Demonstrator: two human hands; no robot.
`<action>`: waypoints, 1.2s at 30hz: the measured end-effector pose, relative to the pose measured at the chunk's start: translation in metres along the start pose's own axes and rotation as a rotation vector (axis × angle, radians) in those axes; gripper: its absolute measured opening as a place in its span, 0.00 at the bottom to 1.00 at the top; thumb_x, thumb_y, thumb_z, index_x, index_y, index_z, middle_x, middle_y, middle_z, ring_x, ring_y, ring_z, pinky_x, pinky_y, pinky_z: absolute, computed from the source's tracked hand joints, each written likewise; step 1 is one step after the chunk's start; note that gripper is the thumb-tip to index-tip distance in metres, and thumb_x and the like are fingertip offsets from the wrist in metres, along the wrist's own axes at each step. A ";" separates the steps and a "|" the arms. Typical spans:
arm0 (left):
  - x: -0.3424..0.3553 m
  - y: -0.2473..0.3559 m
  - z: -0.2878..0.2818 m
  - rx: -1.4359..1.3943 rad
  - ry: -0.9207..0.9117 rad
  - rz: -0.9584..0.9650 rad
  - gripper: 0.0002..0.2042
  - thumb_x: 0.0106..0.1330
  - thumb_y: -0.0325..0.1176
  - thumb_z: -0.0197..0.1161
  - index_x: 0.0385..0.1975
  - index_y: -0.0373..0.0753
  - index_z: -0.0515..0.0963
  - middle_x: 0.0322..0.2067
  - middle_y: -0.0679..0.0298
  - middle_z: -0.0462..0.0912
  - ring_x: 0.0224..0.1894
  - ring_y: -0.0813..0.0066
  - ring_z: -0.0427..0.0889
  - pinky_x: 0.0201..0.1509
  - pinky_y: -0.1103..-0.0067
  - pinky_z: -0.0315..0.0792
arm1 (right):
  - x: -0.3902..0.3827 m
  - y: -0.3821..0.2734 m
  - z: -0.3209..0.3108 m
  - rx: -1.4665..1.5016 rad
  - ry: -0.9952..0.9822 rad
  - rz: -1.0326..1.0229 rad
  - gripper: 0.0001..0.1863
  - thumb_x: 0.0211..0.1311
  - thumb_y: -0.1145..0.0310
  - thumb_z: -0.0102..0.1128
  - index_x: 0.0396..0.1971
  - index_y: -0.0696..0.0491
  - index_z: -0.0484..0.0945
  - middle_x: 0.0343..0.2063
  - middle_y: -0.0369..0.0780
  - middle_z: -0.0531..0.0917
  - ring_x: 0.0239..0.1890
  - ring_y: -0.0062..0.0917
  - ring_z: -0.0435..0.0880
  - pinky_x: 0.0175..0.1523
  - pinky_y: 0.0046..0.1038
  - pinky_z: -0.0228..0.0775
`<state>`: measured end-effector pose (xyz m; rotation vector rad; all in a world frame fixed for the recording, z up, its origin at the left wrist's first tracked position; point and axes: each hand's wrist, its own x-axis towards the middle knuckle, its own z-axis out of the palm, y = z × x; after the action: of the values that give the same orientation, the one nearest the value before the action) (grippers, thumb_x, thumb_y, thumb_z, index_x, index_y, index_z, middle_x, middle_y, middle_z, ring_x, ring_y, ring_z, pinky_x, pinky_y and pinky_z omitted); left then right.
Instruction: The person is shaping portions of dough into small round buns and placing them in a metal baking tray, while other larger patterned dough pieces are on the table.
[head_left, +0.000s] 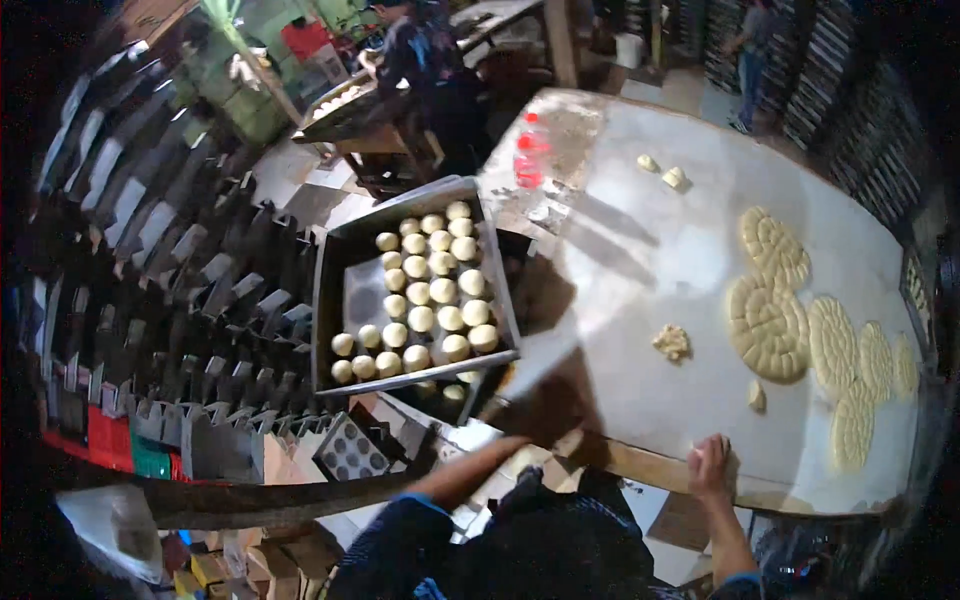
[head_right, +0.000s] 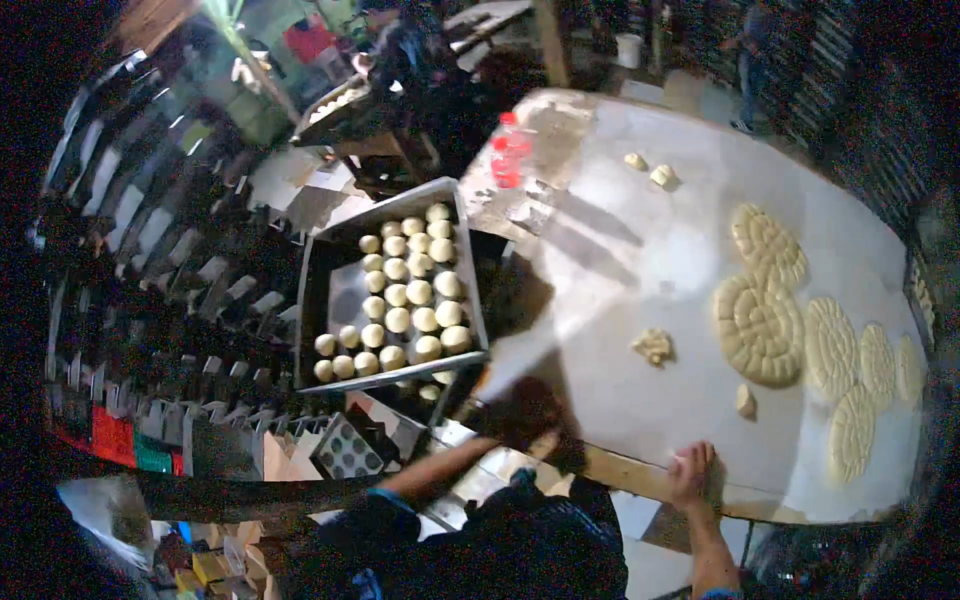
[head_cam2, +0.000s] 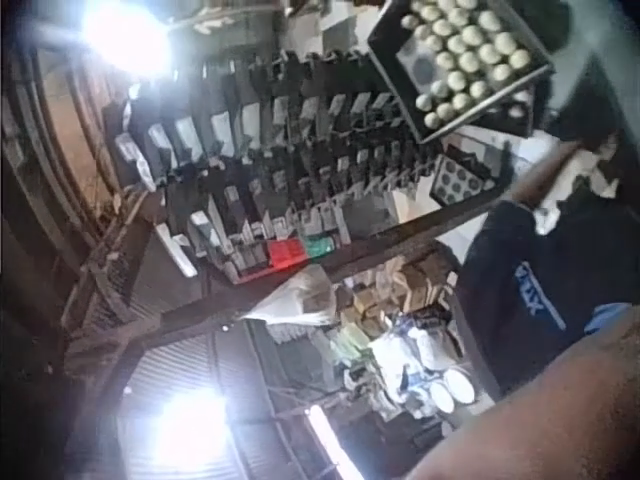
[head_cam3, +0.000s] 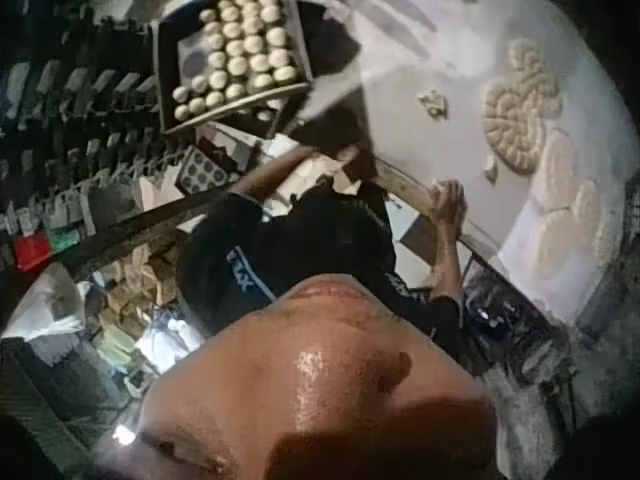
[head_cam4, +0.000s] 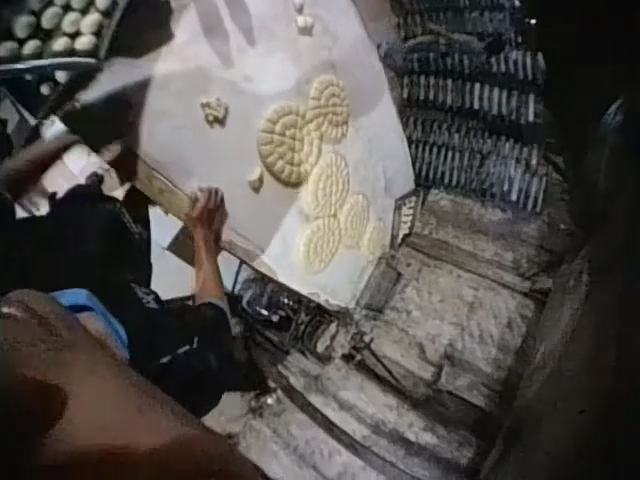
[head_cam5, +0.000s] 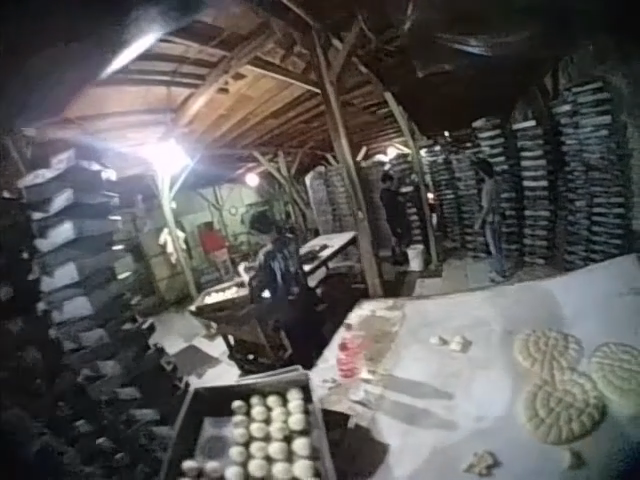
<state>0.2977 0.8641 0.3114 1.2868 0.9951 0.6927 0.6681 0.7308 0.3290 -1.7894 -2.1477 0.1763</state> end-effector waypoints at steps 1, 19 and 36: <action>0.011 0.022 -0.005 0.356 0.098 0.107 0.10 0.65 0.39 0.58 0.36 0.40 0.70 0.28 0.56 0.72 0.32 0.60 0.71 0.38 0.71 0.68 | 0.003 0.003 -0.004 -0.086 -0.078 -0.037 0.16 0.57 0.64 0.54 0.41 0.59 0.72 0.43 0.56 0.72 0.50 0.57 0.68 0.61 0.55 0.57; 0.110 0.019 -0.012 1.179 0.527 0.392 0.12 0.53 0.36 0.65 0.36 0.40 0.75 0.35 0.58 0.77 0.42 0.58 0.72 0.49 0.66 0.65 | 0.153 0.042 -0.049 -0.008 0.186 -0.140 0.07 0.49 0.70 0.60 0.26 0.55 0.73 0.29 0.43 0.75 0.35 0.39 0.74 0.47 0.40 0.68; 0.116 0.127 0.139 0.112 0.312 0.112 0.22 0.73 0.39 0.52 0.63 0.37 0.62 0.30 0.65 0.76 0.21 0.83 0.71 0.24 0.84 0.67 | 0.231 0.011 -0.026 0.712 0.048 -0.106 0.08 0.56 0.70 0.56 0.31 0.59 0.79 0.27 0.46 0.82 0.32 0.39 0.82 0.40 0.36 0.74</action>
<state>0.4861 0.9258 0.4097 1.3658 1.2346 0.9557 0.6526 0.9546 0.3912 -1.2466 -1.8073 0.7538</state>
